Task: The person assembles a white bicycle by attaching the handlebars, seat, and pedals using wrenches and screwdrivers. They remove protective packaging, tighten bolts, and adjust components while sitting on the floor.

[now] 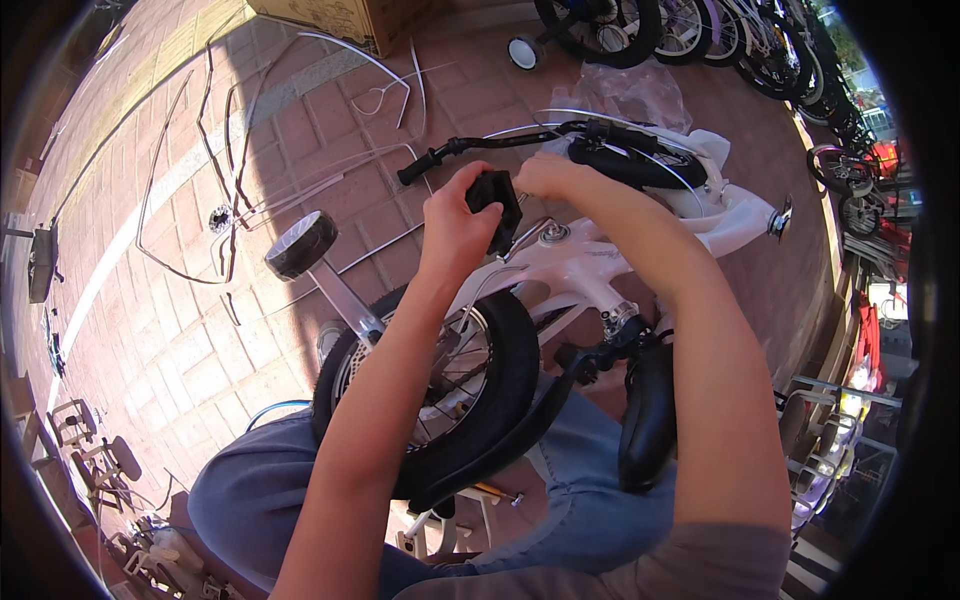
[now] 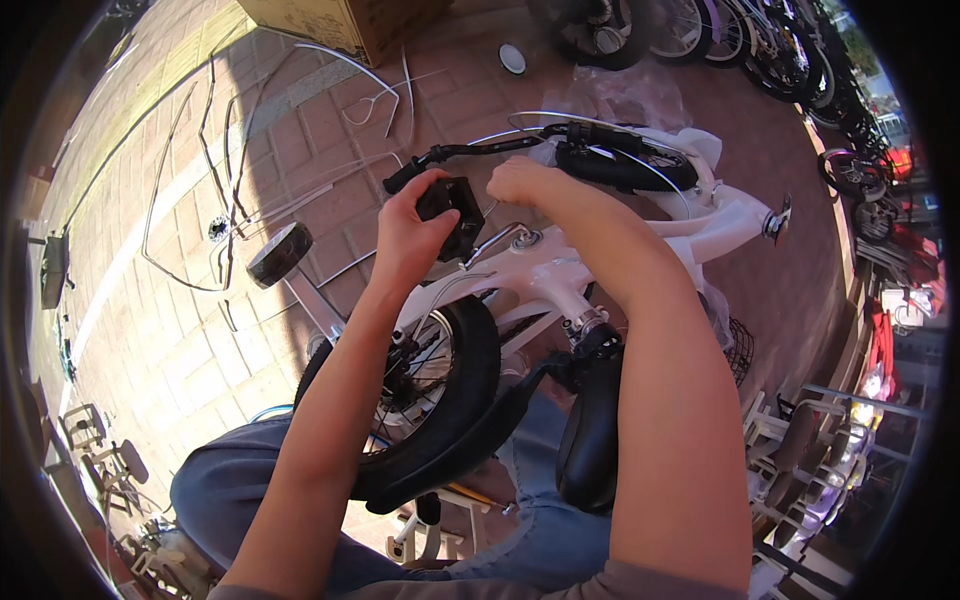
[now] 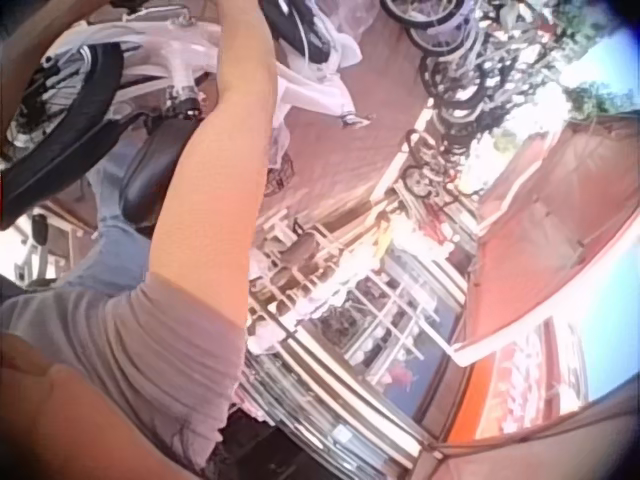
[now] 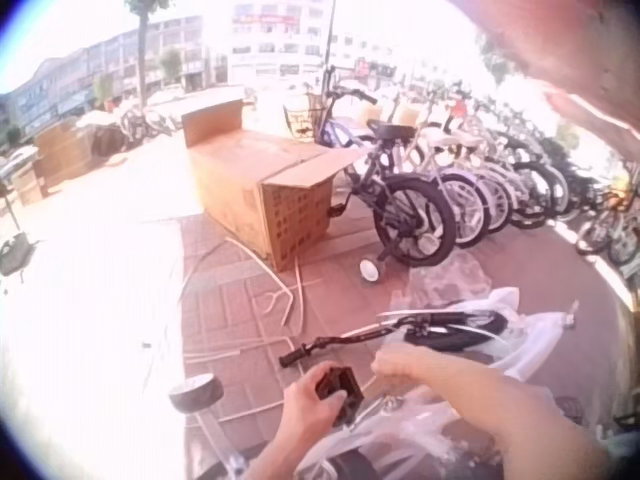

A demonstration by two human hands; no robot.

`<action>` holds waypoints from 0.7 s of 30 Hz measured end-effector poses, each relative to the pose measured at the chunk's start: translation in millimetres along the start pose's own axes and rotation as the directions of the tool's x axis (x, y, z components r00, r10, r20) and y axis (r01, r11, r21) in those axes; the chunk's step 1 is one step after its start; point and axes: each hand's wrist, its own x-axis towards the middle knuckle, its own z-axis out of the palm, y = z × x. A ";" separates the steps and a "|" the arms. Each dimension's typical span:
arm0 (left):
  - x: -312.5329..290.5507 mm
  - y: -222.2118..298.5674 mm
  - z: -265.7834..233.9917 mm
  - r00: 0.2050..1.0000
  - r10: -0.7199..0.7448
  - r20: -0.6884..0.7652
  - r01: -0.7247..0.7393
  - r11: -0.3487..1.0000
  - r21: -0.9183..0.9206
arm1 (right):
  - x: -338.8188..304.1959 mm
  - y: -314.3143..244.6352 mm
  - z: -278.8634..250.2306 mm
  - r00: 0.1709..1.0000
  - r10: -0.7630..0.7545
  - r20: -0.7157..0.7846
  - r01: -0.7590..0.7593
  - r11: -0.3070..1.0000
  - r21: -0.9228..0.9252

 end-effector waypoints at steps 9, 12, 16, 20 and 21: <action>0.8 -8.3 -3.9 0.999 -0.028 -0.035 0.025 0.996 -0.091 | -161.2 -67.7 -105.2 0.942 0.268 -0.202 -0.203 0.935 0.292; 3.0 -12.8 -1.0 0.999 0.020 -0.049 -0.023 0.998 -0.053 | -171.5 -91.1 -116.5 0.937 0.301 -0.175 -0.224 0.906 0.360; 3.6 -10.6 3.2 0.999 -0.013 -0.030 0.011 0.997 -0.071 | -166.3 -102.8 -104.0 0.928 0.310 -0.208 -0.203 0.886 0.418; 4.3 -17.2 2.6 0.998 0.019 -0.055 -0.023 0.997 -0.073 | -160.6 -98.3 -91.2 0.922 0.292 -0.255 -0.149 0.874 0.462; 4.5 -17.3 2.3 0.998 0.023 -0.057 -0.027 0.997 -0.071 | -157.9 -94.7 -89.9 0.933 0.262 -0.247 -0.135 0.890 0.435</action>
